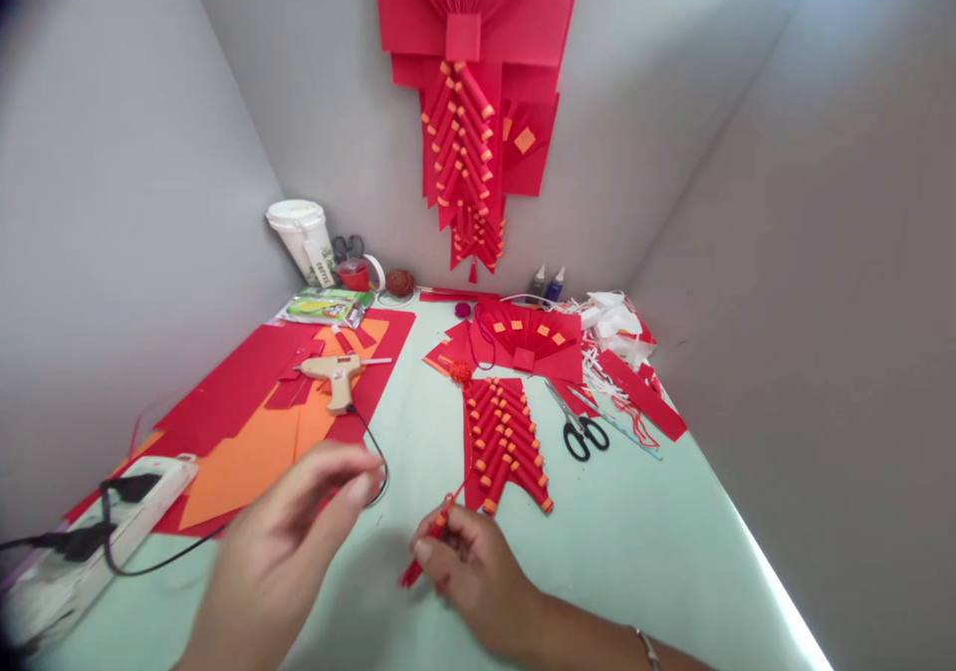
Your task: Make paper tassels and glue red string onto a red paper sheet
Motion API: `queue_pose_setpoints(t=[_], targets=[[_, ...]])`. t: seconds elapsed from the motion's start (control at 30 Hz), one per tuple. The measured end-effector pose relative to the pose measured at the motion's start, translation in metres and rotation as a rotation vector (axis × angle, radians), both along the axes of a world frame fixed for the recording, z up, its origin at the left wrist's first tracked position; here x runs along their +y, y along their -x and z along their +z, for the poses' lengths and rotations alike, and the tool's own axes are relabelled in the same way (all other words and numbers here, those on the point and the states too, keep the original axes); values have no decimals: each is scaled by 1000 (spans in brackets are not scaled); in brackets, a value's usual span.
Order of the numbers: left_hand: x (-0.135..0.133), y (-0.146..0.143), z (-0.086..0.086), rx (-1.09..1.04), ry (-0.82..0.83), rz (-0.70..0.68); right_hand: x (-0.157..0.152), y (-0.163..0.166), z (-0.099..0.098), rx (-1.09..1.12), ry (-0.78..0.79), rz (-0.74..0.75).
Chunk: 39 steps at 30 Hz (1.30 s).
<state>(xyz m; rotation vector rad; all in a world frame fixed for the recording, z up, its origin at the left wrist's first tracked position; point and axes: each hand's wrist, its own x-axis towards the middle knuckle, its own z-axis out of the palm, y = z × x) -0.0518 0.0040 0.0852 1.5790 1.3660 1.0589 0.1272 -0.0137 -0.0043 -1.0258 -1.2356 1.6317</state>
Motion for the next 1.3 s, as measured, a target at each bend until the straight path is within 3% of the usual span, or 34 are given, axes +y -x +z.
queue_pose_setpoints(t=[0.1,0.27,0.5,0.77,1.0,1.3], targets=[[24,-13,-6,-110,242,-202,5,-4,14,-52,-13,-39],[37,-24,-22,-252,399,-332,20,-2,30,-201,-46,-105],[45,-29,-38,-286,451,-288,31,5,24,-461,-197,-170],[47,-33,-52,-258,477,-261,32,-1,13,-588,-305,-170],[47,-29,-51,-320,495,-218,27,-4,15,-469,-223,-140],[46,-29,-46,-378,554,-225,28,-9,13,-194,-67,-280]])
